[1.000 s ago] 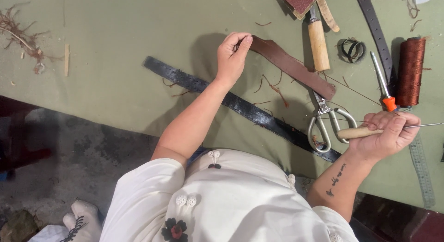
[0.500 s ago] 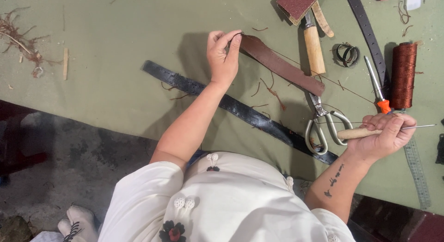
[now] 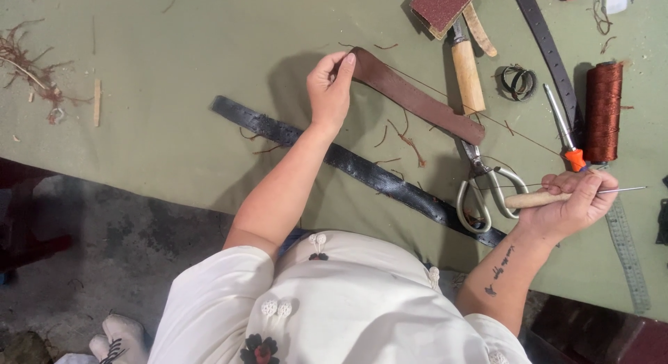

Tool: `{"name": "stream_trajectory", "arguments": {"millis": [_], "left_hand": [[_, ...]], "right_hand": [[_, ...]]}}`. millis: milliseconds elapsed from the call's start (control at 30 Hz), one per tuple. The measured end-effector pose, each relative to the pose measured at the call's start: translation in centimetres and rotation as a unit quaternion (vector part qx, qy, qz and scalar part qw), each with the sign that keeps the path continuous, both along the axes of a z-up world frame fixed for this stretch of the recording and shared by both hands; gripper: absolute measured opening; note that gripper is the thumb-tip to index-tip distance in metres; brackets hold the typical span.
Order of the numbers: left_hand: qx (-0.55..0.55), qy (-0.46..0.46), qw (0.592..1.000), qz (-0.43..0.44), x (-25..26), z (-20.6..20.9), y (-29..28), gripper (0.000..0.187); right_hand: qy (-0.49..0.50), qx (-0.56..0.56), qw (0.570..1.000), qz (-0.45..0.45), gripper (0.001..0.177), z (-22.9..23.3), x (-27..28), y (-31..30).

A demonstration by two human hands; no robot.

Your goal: Using a handheld awl to manually punch a series of holes into a brown leather strap on a workbench.

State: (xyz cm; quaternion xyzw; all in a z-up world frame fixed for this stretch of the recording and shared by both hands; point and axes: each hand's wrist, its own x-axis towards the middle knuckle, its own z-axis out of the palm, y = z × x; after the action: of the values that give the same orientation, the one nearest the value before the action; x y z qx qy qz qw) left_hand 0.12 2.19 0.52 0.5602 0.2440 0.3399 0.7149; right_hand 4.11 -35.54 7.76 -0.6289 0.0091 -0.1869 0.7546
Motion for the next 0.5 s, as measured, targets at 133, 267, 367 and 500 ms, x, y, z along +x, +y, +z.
{"name": "stream_trajectory", "arguments": {"millis": [133, 267, 367, 500], "left_hand": [[0.014, 0.006, 1.000, 0.006, -0.1, 0.0, 0.0, 0.015], [0.007, 0.043, 0.999, 0.024, 0.2, -0.6, 0.1, 0.024], [0.002, -0.006, 1.000, 0.023, 0.4, -1.2, 0.0, 0.022], [0.007, 0.021, 1.000, 0.000, 0.0, -0.7, 0.2, 0.030]], "right_hand": [[-0.014, 0.007, 1.000, 0.010, 0.018, -0.8, 0.3, -1.0], [-0.021, 0.000, 1.000, 0.008, 0.019, -0.8, 0.3, -0.9], [-0.022, 0.002, 1.000, 0.020, 0.020, -1.0, 0.4, -1.1], [-0.011, 0.006, 1.000, 0.009, 0.020, -0.3, 0.1, -0.2]]}}
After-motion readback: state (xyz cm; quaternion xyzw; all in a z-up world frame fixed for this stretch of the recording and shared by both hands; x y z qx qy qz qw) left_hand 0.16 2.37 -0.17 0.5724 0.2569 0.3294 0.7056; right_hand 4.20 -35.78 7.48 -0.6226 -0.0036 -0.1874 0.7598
